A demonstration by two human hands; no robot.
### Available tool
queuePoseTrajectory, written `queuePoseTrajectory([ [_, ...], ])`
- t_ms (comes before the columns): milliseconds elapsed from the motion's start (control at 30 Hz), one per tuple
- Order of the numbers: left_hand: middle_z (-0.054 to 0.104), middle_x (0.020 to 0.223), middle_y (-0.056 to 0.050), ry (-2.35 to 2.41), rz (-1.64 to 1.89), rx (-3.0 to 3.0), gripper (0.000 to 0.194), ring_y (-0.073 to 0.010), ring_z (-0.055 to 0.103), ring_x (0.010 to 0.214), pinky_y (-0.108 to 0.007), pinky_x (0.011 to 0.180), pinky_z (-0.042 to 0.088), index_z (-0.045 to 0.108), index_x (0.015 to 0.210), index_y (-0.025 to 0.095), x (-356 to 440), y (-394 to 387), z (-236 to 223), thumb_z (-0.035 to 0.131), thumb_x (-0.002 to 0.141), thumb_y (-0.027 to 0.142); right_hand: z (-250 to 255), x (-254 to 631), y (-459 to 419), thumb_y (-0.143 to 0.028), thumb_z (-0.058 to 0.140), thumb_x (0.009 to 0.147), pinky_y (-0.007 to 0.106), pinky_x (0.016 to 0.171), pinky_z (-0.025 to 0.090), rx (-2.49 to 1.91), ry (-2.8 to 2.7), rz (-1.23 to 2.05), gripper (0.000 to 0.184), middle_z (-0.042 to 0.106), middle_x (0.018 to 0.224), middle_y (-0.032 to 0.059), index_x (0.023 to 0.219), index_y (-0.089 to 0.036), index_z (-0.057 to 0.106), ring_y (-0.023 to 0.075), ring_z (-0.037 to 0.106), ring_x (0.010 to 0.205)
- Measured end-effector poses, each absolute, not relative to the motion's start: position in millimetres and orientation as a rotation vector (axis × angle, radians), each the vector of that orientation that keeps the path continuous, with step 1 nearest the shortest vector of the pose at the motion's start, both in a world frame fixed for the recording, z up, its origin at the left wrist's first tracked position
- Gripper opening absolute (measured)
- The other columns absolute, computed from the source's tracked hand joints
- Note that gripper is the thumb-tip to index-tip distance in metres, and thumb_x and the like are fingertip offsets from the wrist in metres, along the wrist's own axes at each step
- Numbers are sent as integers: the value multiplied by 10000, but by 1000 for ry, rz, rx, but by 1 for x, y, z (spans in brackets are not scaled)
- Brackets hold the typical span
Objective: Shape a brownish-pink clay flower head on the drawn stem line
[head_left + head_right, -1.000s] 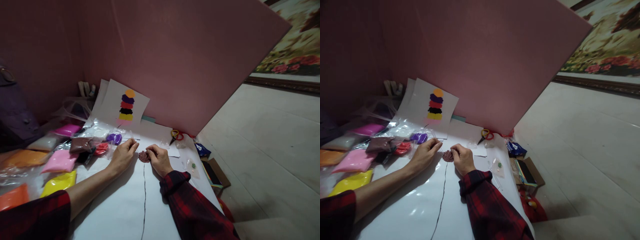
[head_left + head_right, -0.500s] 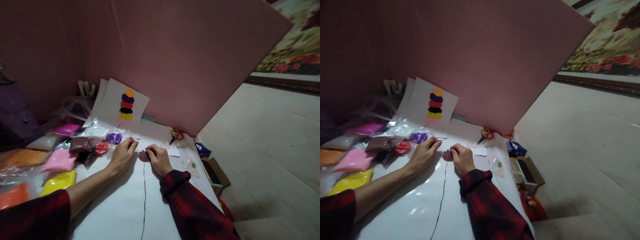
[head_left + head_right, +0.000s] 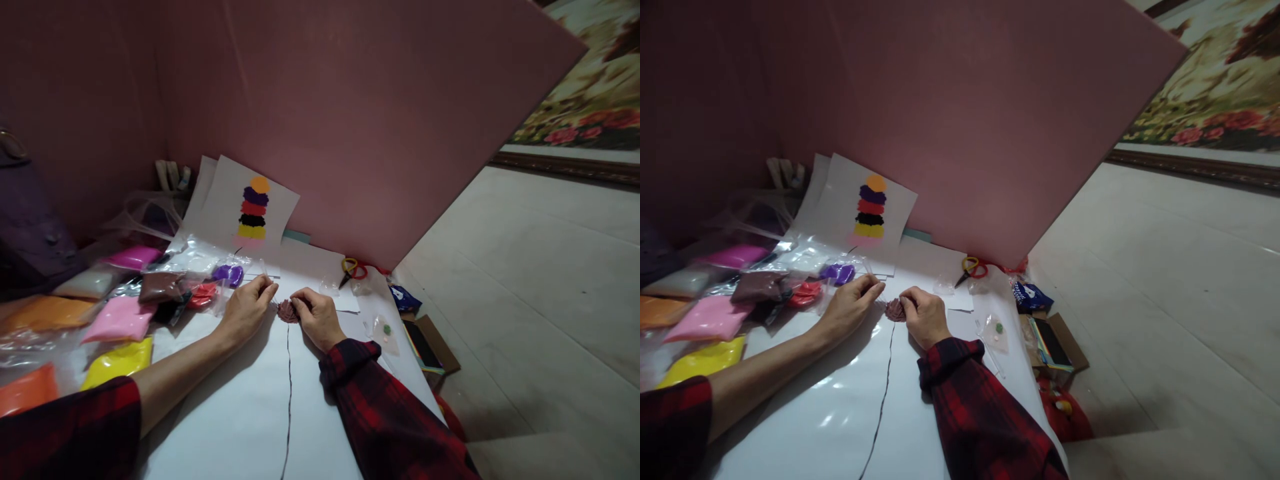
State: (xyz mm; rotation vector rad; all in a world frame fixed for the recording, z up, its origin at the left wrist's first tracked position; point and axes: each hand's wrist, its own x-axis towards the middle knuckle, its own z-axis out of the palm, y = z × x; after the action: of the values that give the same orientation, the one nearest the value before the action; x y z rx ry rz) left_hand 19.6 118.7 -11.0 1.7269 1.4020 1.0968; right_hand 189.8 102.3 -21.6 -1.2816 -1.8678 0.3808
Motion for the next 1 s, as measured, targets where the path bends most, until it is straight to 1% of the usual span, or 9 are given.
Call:
queuePoseTrajectory([
  [700, 597, 697, 3, 1399, 1085, 1738, 248, -203, 576, 749, -304, 710, 415, 540, 710, 229, 20, 118, -9, 446, 844, 416, -21, 189, 102, -201, 521, 861, 248, 665, 472, -1298, -1895, 371, 177, 707, 741, 20, 789, -201, 683, 157, 633, 697],
  [1000, 573, 676, 12, 1406, 1063, 1734, 248, -192, 552, 725, -298, 691, 389, 521, 694, 229, 20, 117, -8, 447, 842, 414, -20, 189, 102, -191, 526, 865, 253, 678, 465, -1295, -1905, 360, 169, 703, 742, 19, 786, -201, 676, 160, 634, 701],
])
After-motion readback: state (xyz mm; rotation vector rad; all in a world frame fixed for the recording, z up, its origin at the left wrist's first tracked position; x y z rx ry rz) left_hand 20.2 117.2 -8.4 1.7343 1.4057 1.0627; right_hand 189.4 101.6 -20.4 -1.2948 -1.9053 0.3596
